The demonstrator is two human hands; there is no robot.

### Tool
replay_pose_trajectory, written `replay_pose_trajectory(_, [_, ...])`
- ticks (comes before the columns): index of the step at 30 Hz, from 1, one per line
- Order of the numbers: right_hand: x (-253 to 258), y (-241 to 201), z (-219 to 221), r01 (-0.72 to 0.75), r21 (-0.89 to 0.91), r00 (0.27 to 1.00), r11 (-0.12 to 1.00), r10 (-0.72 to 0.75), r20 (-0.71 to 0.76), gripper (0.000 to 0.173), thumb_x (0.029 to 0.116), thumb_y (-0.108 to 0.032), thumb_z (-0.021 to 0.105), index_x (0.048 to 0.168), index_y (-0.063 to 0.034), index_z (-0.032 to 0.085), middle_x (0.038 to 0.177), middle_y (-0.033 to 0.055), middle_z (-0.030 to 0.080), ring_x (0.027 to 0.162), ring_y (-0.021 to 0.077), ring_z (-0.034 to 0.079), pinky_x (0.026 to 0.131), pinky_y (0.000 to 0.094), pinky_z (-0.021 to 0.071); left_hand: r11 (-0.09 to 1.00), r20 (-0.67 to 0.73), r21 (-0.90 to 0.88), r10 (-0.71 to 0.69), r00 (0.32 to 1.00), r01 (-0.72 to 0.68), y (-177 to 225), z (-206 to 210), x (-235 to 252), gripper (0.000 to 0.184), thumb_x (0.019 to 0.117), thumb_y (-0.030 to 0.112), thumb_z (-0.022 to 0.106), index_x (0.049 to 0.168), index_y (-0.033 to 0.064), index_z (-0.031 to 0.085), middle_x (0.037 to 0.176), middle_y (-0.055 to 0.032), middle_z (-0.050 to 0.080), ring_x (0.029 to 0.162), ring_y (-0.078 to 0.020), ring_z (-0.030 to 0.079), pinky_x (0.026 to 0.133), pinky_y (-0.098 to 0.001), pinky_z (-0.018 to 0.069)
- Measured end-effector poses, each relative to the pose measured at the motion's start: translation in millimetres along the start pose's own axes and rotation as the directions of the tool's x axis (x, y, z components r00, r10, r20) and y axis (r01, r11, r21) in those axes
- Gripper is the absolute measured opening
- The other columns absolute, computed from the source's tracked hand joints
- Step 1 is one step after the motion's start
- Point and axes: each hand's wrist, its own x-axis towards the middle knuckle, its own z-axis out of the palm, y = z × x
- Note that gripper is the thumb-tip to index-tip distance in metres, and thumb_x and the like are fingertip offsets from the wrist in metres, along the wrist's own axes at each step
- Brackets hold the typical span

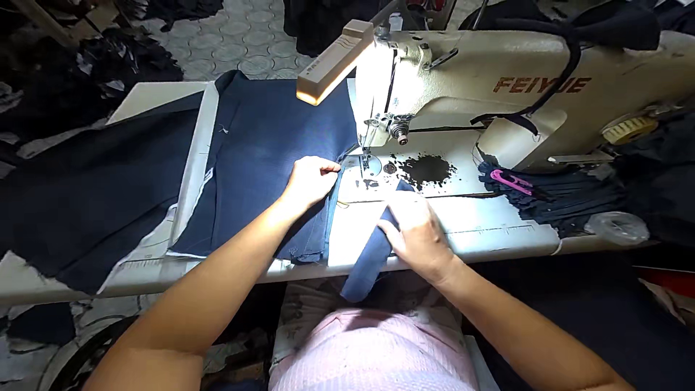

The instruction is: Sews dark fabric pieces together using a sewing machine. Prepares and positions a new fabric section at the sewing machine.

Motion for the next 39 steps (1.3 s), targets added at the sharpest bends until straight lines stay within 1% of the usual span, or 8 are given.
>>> replay_pose_trajectory(2, [-8.1,4.7,-4.6,-0.244,-0.009,0.958,0.970,0.243,0.150,0.050,0.0946,-0.032,0.072,0.127,0.0057,0.067,0.132,0.0248,0.063,0.131,0.0420,0.055,0.115,0.0579,0.0383,0.998,0.097,-0.012,-0.061,0.993,0.062,5.5,-9.4,4.9,0.019,0.0964,0.007,0.065,0.110,0.0013,0.077,0.104,-0.0160,0.075,0.096,-0.0247,0.071,0.092,-0.0451,0.0546])
replay_pose_trajectory(12, [32.2,4.6,17.4,-0.026,0.115,0.930,0.993,-0.018,0.368,0.044,0.1024,-0.032,0.057,0.134,-0.0044,0.067,0.146,0.0141,0.059,0.140,0.0342,0.051,0.120,0.0606,0.0263,0.958,0.231,-0.227,-0.124,0.965,0.177,39.7,-20.2,5.8,0.014,0.0892,0.003,0.075,0.103,0.0024,0.075,0.080,-0.0041,0.067,0.067,-0.0069,0.059,0.066,-0.0250,0.0514])
replay_pose_trajectory(16, [34.6,-1.2,23.9,-0.087,0.105,0.949,0.991,0.050,0.311,0.038,0.0970,-0.025,0.058,0.126,-0.0044,0.072,0.143,0.0171,0.060,0.142,0.0399,0.046,0.118,0.0644,0.0254,0.938,0.352,-0.242,-0.153,0.923,0.248,49.3,-7.3,-6.8,0.017,0.0960,-0.004,0.058,0.108,-0.0019,0.070,0.091,-0.0112,0.070,0.076,-0.0137,0.069,0.076,-0.0315,0.0597])
replay_pose_trajectory(19, [18.8,-12.2,15.9,-0.130,0.124,0.965,0.984,0.097,0.244,0.038,0.0919,-0.027,0.069,0.120,-0.0008,0.073,0.134,0.0169,0.065,0.132,0.0361,0.055,0.114,0.0608,0.0336,0.986,0.341,-0.060,0.166,0.926,-0.155,41.0,-0.9,-19.5,0.029,0.0906,-0.009,0.056,0.113,-0.0036,0.073,0.112,-0.0165,0.068,0.105,-0.0232,0.066,0.095,-0.0383,0.0528])
replay_pose_trajectory(21, [5.1,-18.8,11.5,-0.123,0.105,0.969,0.987,0.097,0.229,0.043,0.0916,-0.033,0.070,0.121,-0.0021,0.073,0.136,0.0150,0.066,0.131,0.0346,0.058,0.111,0.0616,0.0375,0.903,0.241,0.069,0.397,0.886,-0.423,29.5,10.1,-28.9,0.026,0.0894,-0.004,0.058,0.109,-0.0029,0.075,0.130,-0.0230,0.063,0.128,-0.0372,0.056,0.110,-0.0479,0.0439])
replay_pose_trajectory(23, [-4.4,-22.6,12.7,-0.102,0.079,0.977,0.992,0.085,0.197,0.042,0.0923,-0.034,0.068,0.121,-0.0036,0.074,0.136,0.0141,0.066,0.130,0.0337,0.059,0.111,0.0604,0.0386,0.800,0.139,0.142,0.567,0.812,-0.583,17.5,20.3,-33.2,0.023,0.0925,-0.003,0.054,0.102,-0.0032,0.076,0.129,-0.0227,0.067,0.133,-0.0411,0.056,0.114,-0.0509,0.0426])
replay_pose_trajectory(28, [-6.4,-29.5,19.9,-0.114,0.055,0.989,0.992,0.108,0.096,0.046,0.0874,-0.030,0.070,0.125,-0.0035,0.072,0.128,0.0137,0.070,0.126,0.0346,0.061,0.109,0.0598,0.0397,0.797,0.072,0.156,0.580,0.811,-0.584,7.7,21.5,-38.0,0.028,0.0967,0.002,0.052,0.110,-0.0017,0.076,0.118,-0.0189,0.074,0.120,-0.0390,0.067,0.103,-0.0499,0.0531])
replay_pose_trajectory(39, [-5.4,-40.0,28.4,-0.139,-0.039,0.990,0.990,0.139,0.002,0.045,0.0891,-0.022,0.063,0.129,-0.0020,0.069,0.125,0.0141,0.071,0.125,0.0346,0.062,0.108,0.0575,0.0411,0.833,0.162,0.249,0.466,0.870,-0.493,18.9,17.6,-35.9,0.026,0.0989,0.003,0.049,0.107,-0.0021,0.073,0.120,-0.0194,0.072,0.117,-0.0357,0.069,0.096,-0.0490,0.0562])
